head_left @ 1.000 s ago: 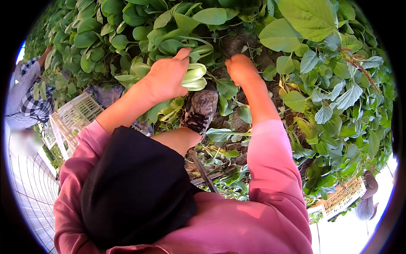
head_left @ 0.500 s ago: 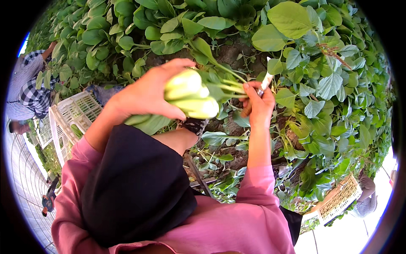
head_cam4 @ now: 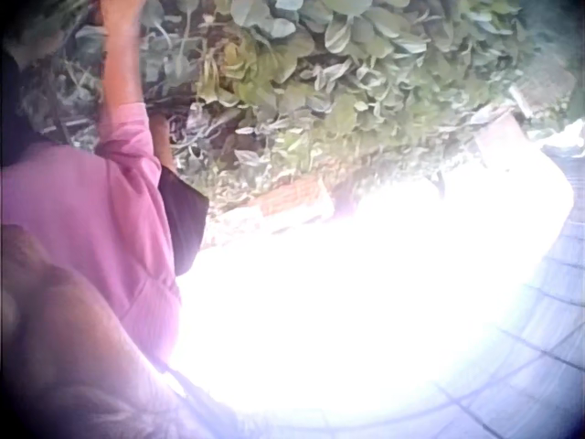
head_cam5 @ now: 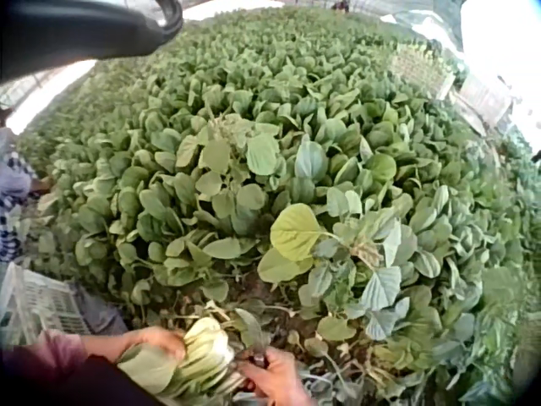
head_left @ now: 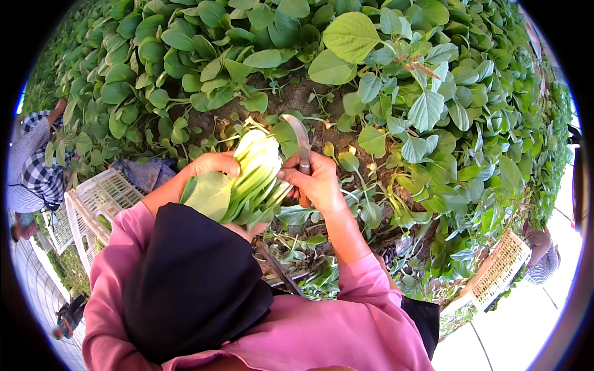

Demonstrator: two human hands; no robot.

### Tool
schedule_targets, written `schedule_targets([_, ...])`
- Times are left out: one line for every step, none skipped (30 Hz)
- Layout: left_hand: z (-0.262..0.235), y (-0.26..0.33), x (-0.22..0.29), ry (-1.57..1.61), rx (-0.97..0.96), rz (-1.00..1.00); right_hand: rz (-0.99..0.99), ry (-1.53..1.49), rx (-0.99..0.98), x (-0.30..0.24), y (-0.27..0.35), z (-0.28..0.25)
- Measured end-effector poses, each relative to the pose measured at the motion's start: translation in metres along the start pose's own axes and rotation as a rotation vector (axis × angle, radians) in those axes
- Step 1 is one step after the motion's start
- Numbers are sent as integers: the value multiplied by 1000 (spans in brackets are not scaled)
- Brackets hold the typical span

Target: The person harvests bok choy from the ground using a small curved blade, trimming the roots of each plant and placing them into a white plastic basket.

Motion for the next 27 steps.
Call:
schedule_targets([0, 0, 1, -3, 36, -28, 15, -8, -57, -1, -3, -3])
schedule_targets([-1, -1, 4, -10, 69, -56, -1, 75, 27, -5, -7, -11])
schedule_targets([4, 0, 11, -35, 71, -23, -25, 156, 102, -14, -12, -16])
schedule_targets([12, -1, 18, -60, 74, 10, 80, 182, 264, -21, -15, -28])
schedule_targets([22, -3, 25, -86, 76, 34, 0, 164, 364, -25, -23, -42])
schedule_targets([29, -2, 33, -80, 98, 121, -113, 294, 344, -37, -30, -46])
schedule_targets([35, 1, 42, -100, 110, 144, -226, 423, 322, -52, -36, -45])
schedule_targets([31, -4, 50, -165, 102, 121, -358, 516, 292, -72, -43, -36])
schedule_targets([29, -9, 58, -229, 89, 101, -494, 613, 262, -87, -52, -26])
schedule_targets([34, -14, 62, -260, 66, 116, -598, 733, 231, -88, -64, -24])
schedule_targets([34, -20, 65, -384, 57, 96, -678, 702, 225, -100, -70, -25])
schedule_targets([32, -27, 68, -506, 50, 76, -758, 668, 217, -117, -73, -23])
schedule_targets([32, -34, 71, -628, 43, 54, -837, 634, 210, -128, -77, -25])
schedule_targets([44, -50, 74, -833, 18, 28, -881, 488, 317, -130, -78, -54])
schedule_targets([30, -65, 74, -1088, 88, -36, -926, 332, 411, -131, -74, -85])
schedule_targets([39, -70, 74, -1305, 97, -55, -809, 312, 589, -140, -63, -100])
schedule_targets([48, -74, 73, -1523, 114, -75, -689, 287, 755, -148, -49, -112])
schedule_targets([58, -81, 72, -1932, 106, 77, -636, 230, 860, -147, -34, -135])
schedule_targets([65, -87, 68, -2047, 106, 37, -579, 169, 965, -143, -22, -161])
schedule_targets([76, -97, 64, -2167, 93, -2, -581, 76, 958, -131, -13, -192])
schedule_targets([81, -102, 61, -2284, 92, -49, -579, -22, 940, -112, -12, -212])
schedule_targets([81, -109, 59, -2389, 60, 57, -529, 37, 965, -103, -10, -215])
schedule_targets([83, -116, 61, -2445, 63, 57, -546, 6, 931, -99, -10, -212])
schedule_targets([87, -126, 62, -2501, 66, 56, -558, -21, 900, -99, -9, -210])
schedule_targets([91, -134, 64, -2557, 71, 56, -569, -49, 868, -99, -10, -206])
schedule_targets([101, -142, 71, -2563, 87, 95, -584, -57, 854, -104, -7, -201])
schedule_targets([103, -150, 78, -2572, 139, 62, -589, -90, 869, -107, -4, -200])
Point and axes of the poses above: each hand's wrist, its own y-axis away from the middle knuckle, its own z-axis out of the palm, x = y × z, the point moved 4 cm from there along -y, towards the middle knuckle, and after that the axes turned 6 degrees about -x, right-handed, at the moved point
